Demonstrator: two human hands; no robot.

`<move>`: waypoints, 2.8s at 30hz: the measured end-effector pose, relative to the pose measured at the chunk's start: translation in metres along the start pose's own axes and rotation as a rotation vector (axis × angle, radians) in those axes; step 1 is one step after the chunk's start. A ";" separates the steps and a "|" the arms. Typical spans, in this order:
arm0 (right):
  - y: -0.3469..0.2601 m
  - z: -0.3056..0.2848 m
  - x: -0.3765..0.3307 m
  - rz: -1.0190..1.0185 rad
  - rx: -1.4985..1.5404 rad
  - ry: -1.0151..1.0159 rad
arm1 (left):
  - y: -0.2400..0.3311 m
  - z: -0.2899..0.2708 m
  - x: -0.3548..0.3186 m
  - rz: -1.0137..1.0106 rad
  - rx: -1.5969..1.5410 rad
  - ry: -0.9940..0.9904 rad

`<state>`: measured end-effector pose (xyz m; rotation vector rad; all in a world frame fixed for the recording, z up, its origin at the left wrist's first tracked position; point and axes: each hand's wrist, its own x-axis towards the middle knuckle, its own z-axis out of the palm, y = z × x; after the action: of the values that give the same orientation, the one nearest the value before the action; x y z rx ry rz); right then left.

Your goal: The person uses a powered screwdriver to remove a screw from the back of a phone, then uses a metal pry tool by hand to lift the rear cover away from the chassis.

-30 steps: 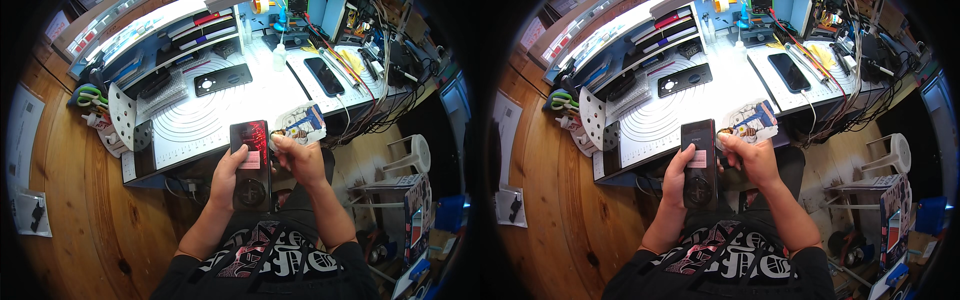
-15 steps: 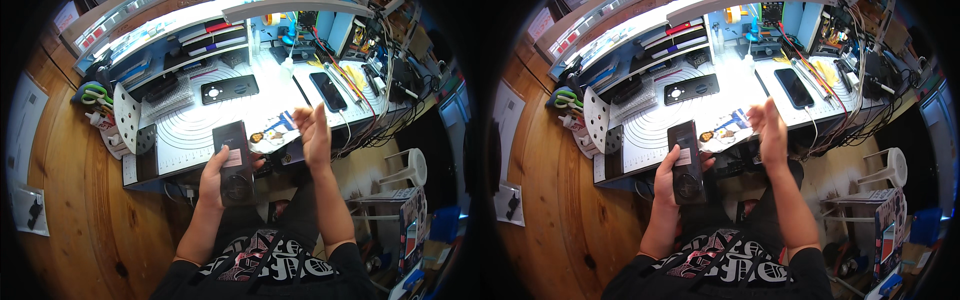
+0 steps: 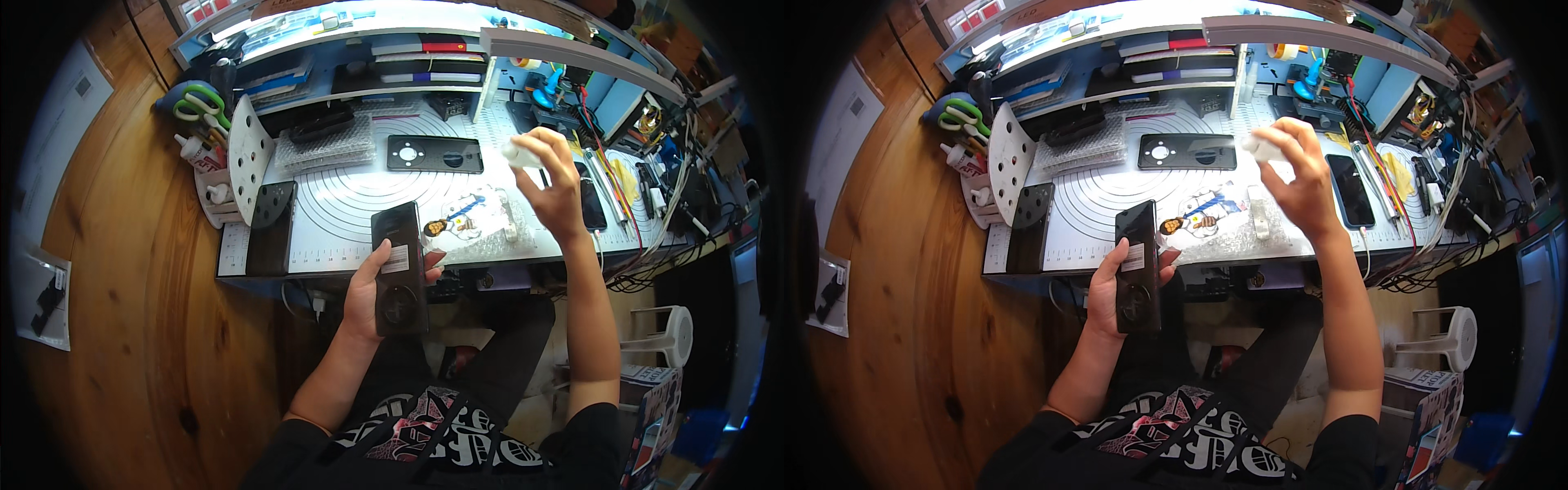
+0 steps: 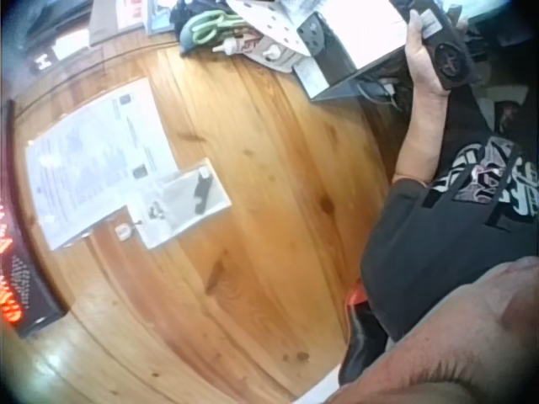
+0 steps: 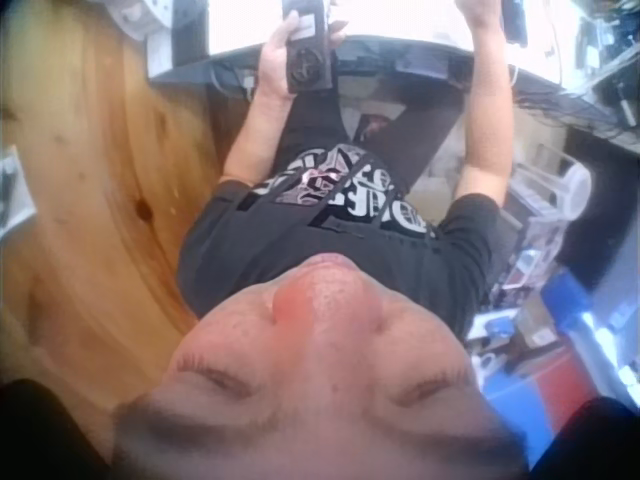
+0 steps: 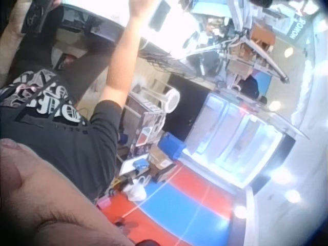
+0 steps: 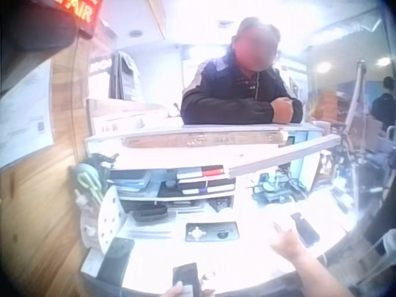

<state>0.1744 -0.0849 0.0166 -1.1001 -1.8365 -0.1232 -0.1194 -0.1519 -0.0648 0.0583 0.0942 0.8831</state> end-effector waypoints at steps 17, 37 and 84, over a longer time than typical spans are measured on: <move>-0.053 -0.022 0.006 -0.386 -0.206 -0.155 | -0.003 0.000 0.006 -0.013 -0.070 0.009; 0.056 -0.007 -0.042 0.371 0.015 0.467 | -0.017 0.006 0.007 -0.076 0.015 -0.096; -0.093 0.011 -0.107 1.007 1.173 0.134 | -0.052 0.003 0.038 -0.012 0.478 0.094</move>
<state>0.1138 -0.2013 -0.0381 -0.9253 -0.7504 1.2557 -0.0555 -0.1551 -0.0691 0.4620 0.3922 0.8358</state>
